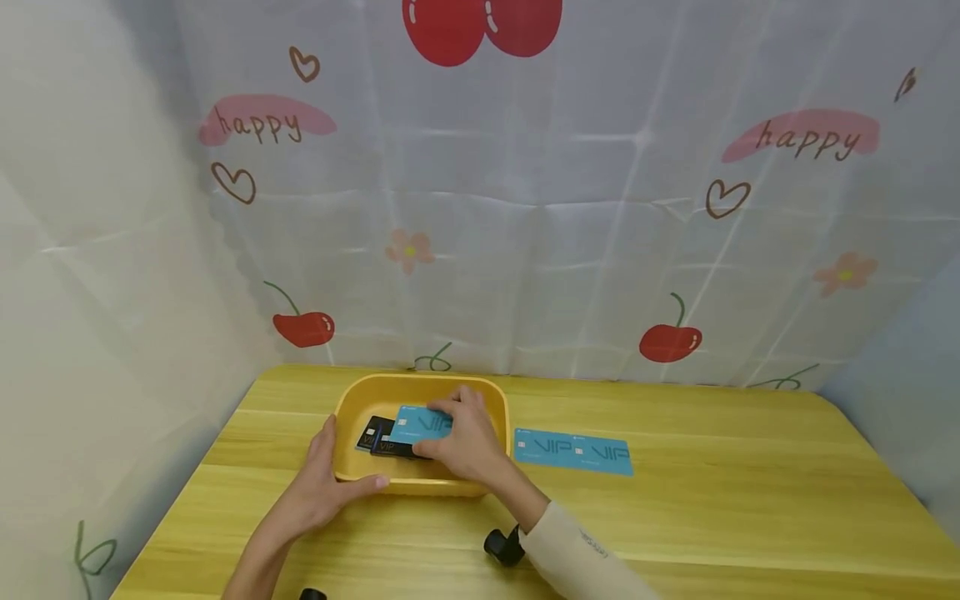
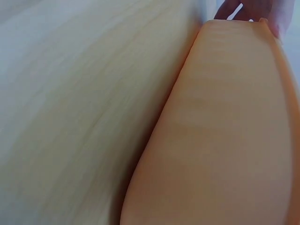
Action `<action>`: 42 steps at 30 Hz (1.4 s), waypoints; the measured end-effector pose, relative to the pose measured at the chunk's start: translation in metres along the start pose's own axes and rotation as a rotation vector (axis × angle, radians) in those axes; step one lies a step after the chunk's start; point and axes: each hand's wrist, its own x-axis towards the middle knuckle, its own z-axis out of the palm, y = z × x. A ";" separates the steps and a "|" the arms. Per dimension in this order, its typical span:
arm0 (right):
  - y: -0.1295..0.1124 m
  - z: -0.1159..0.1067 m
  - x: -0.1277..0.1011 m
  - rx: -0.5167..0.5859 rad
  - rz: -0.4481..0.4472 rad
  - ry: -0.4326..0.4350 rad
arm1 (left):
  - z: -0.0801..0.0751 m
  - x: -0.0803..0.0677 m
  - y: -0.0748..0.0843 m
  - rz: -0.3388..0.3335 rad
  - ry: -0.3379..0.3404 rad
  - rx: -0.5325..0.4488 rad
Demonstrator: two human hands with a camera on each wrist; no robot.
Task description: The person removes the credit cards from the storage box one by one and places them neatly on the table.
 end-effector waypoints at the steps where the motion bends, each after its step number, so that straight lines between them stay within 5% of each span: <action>1: 0.000 -0.002 -0.001 0.004 -0.004 0.001 | 0.000 0.001 0.000 -0.003 0.002 -0.004; 42: 0.036 -0.066 -0.053 0.107 0.037 0.066 | -0.001 0.000 0.000 -0.003 -0.006 -0.008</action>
